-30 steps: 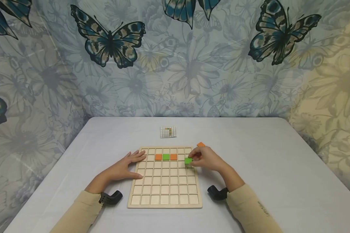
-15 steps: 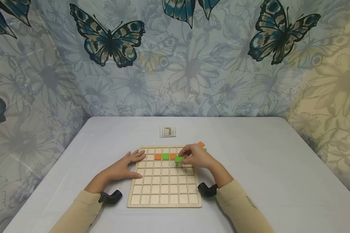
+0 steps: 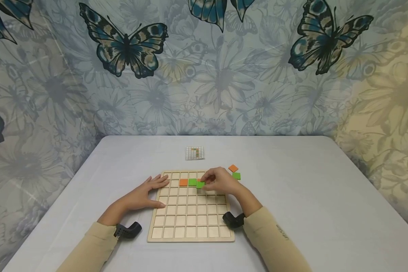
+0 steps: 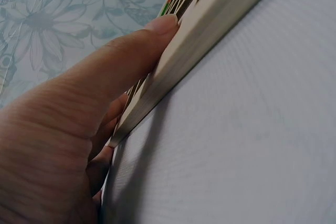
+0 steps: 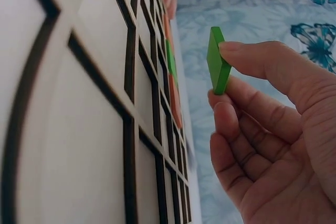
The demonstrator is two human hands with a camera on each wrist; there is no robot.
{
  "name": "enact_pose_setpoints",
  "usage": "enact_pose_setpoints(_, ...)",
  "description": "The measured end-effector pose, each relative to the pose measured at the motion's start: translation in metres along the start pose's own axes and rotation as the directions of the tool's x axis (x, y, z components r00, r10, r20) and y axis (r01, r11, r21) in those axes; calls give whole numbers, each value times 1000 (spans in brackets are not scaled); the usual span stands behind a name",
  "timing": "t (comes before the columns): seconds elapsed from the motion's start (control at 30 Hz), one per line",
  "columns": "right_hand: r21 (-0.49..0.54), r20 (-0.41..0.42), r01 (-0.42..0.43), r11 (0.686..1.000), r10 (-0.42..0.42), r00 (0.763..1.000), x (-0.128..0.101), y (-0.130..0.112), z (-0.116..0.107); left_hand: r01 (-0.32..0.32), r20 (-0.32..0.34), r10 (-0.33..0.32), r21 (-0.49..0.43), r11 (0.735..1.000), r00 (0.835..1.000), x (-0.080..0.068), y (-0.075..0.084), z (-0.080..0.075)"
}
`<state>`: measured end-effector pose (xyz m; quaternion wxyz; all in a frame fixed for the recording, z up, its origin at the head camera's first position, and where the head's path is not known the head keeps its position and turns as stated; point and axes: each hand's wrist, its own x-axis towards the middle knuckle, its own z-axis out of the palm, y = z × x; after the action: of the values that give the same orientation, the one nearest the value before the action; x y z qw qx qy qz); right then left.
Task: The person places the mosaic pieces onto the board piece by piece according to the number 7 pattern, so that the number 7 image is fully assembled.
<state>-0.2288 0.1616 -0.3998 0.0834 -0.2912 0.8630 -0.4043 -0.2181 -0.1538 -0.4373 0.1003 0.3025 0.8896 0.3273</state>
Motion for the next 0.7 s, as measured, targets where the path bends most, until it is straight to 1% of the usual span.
enact_pose_setpoints(0.23,17,-9,9,1000,-9,1000,4,1,7,-9,6,9,-3,1000,1000,-1,2,-1)
enact_pose_setpoints(0.37,19,-21,-14,1000,14,1000,3,4,9,-15,7,15,-5,1000,1000,-2,3,-2)
enact_pose_setpoints(0.47,39,-21,-38,999,39,999,2,7,11,-17,7,17,-4,1000,1000,-2,3,-2)
enact_pose_setpoints(0.7,43,3,-53,998,53,999,0,11,13,-19,9,19,-5,1000,1000,-2,3,-3)
